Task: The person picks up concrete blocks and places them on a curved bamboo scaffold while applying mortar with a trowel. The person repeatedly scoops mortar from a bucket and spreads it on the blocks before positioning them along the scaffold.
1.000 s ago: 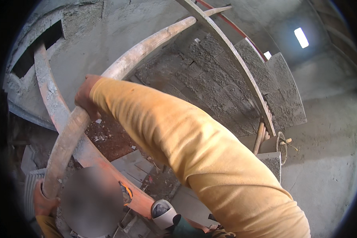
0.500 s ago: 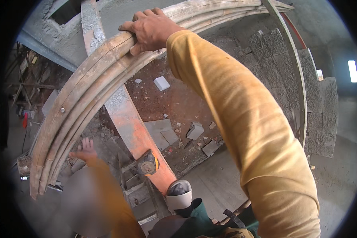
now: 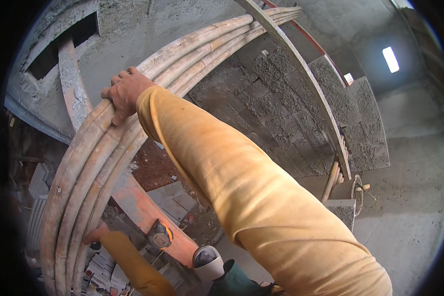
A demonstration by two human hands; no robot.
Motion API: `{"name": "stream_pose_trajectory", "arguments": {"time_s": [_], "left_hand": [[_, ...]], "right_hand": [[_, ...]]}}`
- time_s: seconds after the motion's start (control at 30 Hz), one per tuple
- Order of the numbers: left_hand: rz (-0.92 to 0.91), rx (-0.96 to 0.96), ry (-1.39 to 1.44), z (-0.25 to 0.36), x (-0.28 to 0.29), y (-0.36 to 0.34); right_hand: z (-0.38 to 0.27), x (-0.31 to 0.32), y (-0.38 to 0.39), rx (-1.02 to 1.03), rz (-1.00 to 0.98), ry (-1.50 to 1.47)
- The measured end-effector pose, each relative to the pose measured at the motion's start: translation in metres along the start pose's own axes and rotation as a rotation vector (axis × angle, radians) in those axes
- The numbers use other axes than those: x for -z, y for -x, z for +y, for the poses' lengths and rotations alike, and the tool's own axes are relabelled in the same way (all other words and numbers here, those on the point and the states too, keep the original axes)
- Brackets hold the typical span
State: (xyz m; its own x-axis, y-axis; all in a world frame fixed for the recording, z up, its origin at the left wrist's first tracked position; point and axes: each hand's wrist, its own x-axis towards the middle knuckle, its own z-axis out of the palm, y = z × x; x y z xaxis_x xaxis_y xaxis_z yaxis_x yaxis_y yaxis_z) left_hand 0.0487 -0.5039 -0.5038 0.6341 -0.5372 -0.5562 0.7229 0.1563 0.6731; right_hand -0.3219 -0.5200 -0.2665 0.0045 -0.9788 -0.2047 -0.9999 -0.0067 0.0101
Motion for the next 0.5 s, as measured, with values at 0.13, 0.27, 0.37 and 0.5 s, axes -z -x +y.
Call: {"name": "stream_pose_trajectory", "arguments": {"time_s": [0.13, 0.27, 0.37, 0.5], "left_hand": [[-0.021, 0.028, -0.047, 0.014, 0.025, 0.011], [0.077, -0.060, -0.384, 0.020, 0.023, 0.001], [0.219, -0.029, -0.637, 0.020, 0.008, -0.008], [0.201, -0.079, -0.644, 0.013, -0.008, -0.011]], "right_hand": [[-0.008, -0.015, -0.008, -0.035, 0.076, -0.012], [-0.017, -0.036, -0.028, -0.088, -0.032, -0.020], [-0.027, -0.078, 0.009, -0.062, 0.015, -0.136], [-0.046, -0.141, 0.112, -0.143, 0.208, -0.365]]}}
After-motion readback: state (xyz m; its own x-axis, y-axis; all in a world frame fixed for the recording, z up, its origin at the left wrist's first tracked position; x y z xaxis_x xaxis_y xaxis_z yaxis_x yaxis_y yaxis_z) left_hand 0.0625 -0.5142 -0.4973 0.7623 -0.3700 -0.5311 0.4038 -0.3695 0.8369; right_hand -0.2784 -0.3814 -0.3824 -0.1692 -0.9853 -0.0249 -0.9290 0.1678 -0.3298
